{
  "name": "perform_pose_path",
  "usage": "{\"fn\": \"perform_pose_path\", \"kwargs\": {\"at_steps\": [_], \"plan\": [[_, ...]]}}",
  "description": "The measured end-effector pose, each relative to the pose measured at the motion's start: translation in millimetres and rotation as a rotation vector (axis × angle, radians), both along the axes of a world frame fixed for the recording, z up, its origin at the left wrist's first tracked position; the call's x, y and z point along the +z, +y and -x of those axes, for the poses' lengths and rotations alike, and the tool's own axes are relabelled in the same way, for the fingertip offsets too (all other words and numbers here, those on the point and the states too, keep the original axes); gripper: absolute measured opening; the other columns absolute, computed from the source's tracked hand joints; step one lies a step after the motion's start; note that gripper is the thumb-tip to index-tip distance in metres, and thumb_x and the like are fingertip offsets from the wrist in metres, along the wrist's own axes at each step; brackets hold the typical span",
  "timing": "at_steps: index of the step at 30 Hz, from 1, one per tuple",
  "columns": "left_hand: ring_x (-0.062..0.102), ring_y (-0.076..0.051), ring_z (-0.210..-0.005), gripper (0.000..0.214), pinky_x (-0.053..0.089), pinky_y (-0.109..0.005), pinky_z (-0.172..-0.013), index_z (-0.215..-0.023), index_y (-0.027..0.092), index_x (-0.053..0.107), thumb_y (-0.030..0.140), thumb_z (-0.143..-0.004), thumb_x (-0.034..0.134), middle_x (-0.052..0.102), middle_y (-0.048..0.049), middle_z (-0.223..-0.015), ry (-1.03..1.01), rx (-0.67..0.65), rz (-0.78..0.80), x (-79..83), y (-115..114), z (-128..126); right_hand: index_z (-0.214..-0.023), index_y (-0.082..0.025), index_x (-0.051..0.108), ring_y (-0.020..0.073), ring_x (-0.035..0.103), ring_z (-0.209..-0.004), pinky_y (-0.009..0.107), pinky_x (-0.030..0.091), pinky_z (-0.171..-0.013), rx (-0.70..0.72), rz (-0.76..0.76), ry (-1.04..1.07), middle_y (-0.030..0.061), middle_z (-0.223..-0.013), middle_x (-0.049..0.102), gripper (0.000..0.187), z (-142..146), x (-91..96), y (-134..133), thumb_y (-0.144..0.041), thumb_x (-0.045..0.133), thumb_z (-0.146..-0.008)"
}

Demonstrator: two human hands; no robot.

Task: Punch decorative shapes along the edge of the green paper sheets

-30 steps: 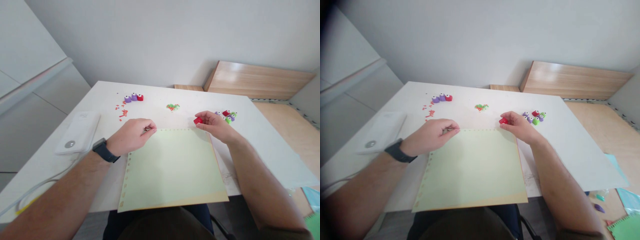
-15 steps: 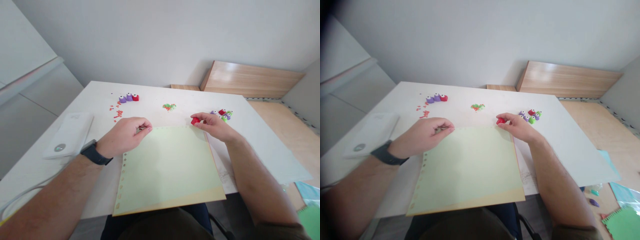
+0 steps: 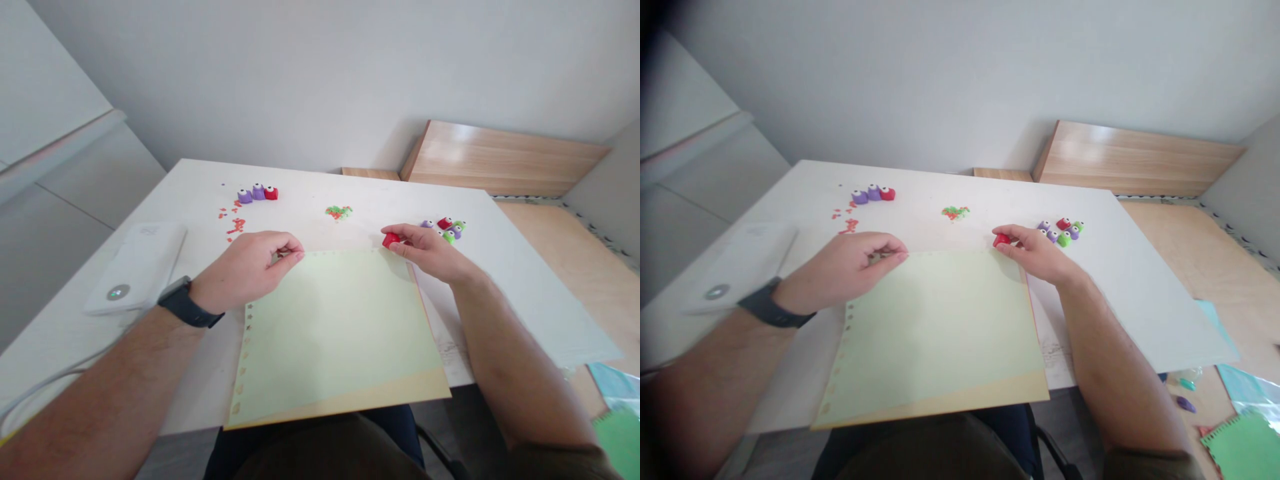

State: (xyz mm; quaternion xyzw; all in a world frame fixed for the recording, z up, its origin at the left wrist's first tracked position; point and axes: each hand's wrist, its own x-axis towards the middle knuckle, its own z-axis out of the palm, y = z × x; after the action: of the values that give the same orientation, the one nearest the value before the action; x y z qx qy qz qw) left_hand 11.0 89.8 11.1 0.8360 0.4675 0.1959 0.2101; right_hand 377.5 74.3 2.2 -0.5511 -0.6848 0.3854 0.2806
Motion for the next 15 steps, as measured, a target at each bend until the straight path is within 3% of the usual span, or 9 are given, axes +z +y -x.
{"fn": "perform_pose_path", "kwargs": {"at_steps": [15], "plan": [[0.067, -0.018, -0.083, 0.024, 0.045, -0.029, -0.073, -0.094, 0.026, 0.072, 0.044, -0.096, 0.057, 0.077, 0.0014, -0.095, 0.002, 0.01, 0.002, 0.6, 0.1, 0.5, -0.132, -0.029, 0.068, 0.0269, 0.068, -0.103, 0.045, 0.055, -0.091, 0.02, -0.025, 0.0, 0.0058, -0.116, 0.076, 0.044, 1.3, 0.5, -0.4, -0.047, 0.067, -0.092]]}}
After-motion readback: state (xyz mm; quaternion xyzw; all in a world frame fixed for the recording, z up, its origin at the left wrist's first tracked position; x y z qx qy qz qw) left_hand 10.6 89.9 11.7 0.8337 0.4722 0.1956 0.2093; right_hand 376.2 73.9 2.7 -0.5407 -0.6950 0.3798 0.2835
